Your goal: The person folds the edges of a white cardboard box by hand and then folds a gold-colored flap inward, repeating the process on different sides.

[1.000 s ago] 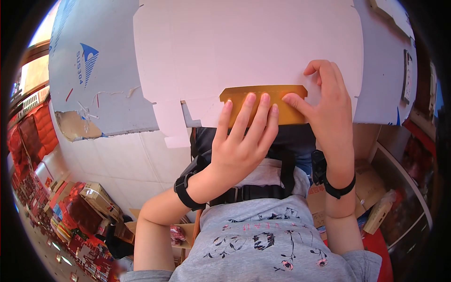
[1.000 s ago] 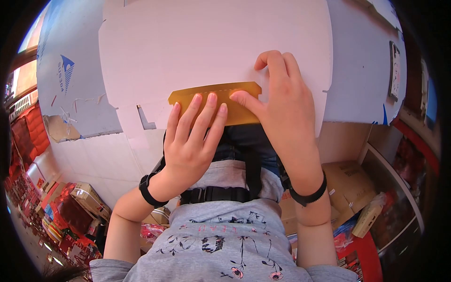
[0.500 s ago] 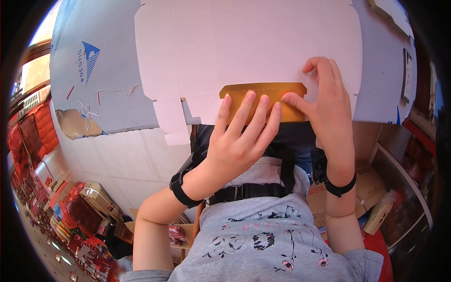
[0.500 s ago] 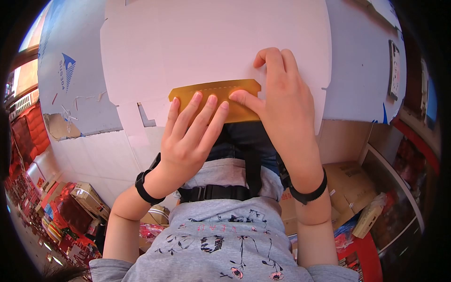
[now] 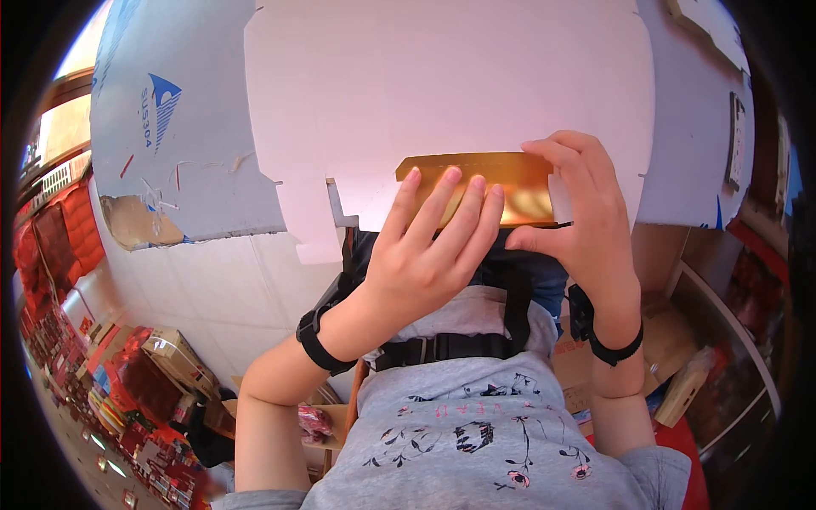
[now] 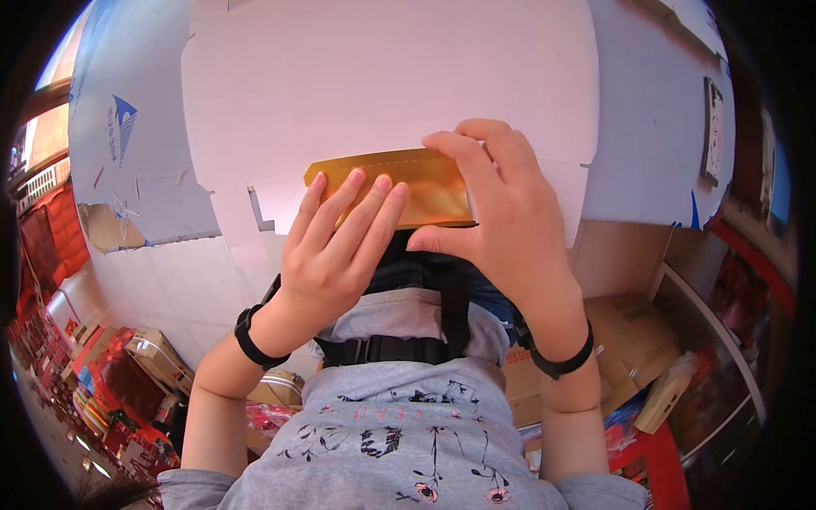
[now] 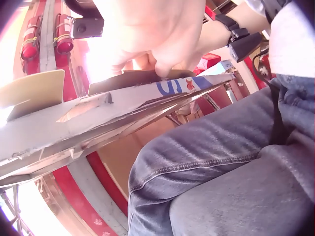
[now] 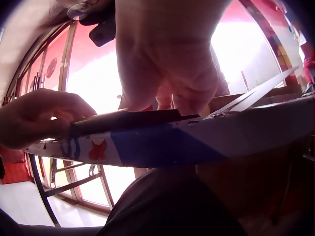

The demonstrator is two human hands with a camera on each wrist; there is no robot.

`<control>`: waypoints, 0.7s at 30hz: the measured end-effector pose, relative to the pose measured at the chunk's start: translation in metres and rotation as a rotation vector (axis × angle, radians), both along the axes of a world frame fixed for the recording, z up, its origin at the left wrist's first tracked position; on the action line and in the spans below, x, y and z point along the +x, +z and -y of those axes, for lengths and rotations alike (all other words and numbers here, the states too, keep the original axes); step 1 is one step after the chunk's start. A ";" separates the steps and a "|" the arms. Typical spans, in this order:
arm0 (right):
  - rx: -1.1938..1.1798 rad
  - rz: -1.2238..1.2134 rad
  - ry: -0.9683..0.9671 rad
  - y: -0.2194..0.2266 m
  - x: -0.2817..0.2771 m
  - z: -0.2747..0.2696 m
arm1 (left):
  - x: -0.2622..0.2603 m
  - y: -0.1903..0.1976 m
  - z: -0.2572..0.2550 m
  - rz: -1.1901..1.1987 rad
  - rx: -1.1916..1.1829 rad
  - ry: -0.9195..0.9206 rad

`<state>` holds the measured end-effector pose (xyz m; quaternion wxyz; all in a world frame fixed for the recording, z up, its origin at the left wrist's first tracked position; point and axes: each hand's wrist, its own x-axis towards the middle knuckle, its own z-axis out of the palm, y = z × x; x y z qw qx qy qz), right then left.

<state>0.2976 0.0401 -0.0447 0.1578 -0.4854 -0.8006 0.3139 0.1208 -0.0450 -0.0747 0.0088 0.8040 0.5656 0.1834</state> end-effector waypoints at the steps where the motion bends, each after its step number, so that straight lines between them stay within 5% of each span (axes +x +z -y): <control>1: 0.117 0.054 0.128 0.000 0.002 0.002 | -0.001 0.003 -0.001 0.003 -0.004 -0.012; 5: 0.379 0.129 0.330 -0.008 0.005 0.009 | -0.003 0.005 -0.003 0.042 -0.008 -0.028; 21: 0.612 0.022 0.262 -0.033 0.006 0.020 | -0.009 -0.007 -0.007 0.002 0.018 -0.097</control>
